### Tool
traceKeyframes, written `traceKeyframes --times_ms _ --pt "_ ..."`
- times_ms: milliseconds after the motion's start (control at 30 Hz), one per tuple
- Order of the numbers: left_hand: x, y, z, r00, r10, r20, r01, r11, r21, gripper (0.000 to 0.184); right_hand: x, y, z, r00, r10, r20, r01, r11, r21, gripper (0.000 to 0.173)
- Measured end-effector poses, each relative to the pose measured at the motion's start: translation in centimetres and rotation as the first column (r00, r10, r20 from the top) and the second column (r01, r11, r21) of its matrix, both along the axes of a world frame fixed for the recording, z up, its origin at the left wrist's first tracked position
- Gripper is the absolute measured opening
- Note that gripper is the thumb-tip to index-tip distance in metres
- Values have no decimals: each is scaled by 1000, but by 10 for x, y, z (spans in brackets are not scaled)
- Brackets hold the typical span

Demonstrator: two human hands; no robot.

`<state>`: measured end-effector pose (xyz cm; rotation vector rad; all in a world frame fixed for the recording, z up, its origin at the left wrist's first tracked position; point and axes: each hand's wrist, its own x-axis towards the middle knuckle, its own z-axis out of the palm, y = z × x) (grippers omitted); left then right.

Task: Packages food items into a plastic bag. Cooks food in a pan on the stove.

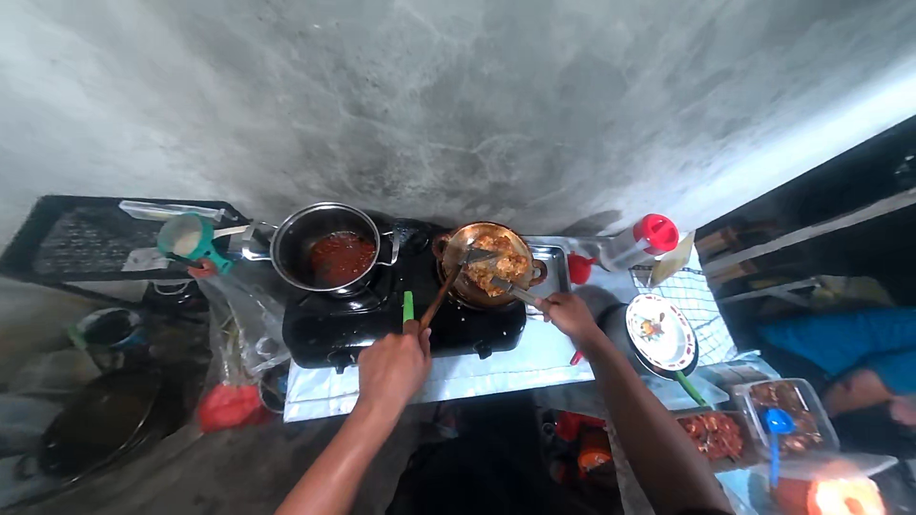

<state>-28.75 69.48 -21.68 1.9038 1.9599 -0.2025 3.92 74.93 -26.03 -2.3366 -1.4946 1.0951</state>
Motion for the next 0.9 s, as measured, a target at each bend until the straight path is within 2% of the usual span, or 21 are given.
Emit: traceKeyframes --times_ms 200,367,467,567,667,767,833,900 --pt "-1 -4 -5 998 0 59 0 1000 7 48 23 -5 17 994 43 103 -45 999 13 40" --pt "-12 -13 2 990 26 137 -25 1000 -4 49 3 7 13 994 64 84 -60 997 -51 49" --pt "-18 -21 12 991 9 135 -5 1000 -26 47 -6 24 14 978 178 109 -161 976 -147 59" --pt "-21 -28 24 990 -5 144 4 1000 5 48 6 46 56 939 284 194 -244 948 -206 58" --pt "-21 -32 23 991 -13 135 2 997 81 47 21 66 83 899 309 312 -258 946 -196 55" --pt "-19 -31 17 994 -17 108 2 991 136 47 31 98 80 840 395 372 -340 917 -207 59" --pt "-18 -29 15 995 -12 99 -2 990 142 45 33 121 76 814 475 335 -402 876 -266 58" --pt "-19 -28 15 995 -8 95 -6 989 147 45 33 134 69 822 493 283 -400 855 -329 54"
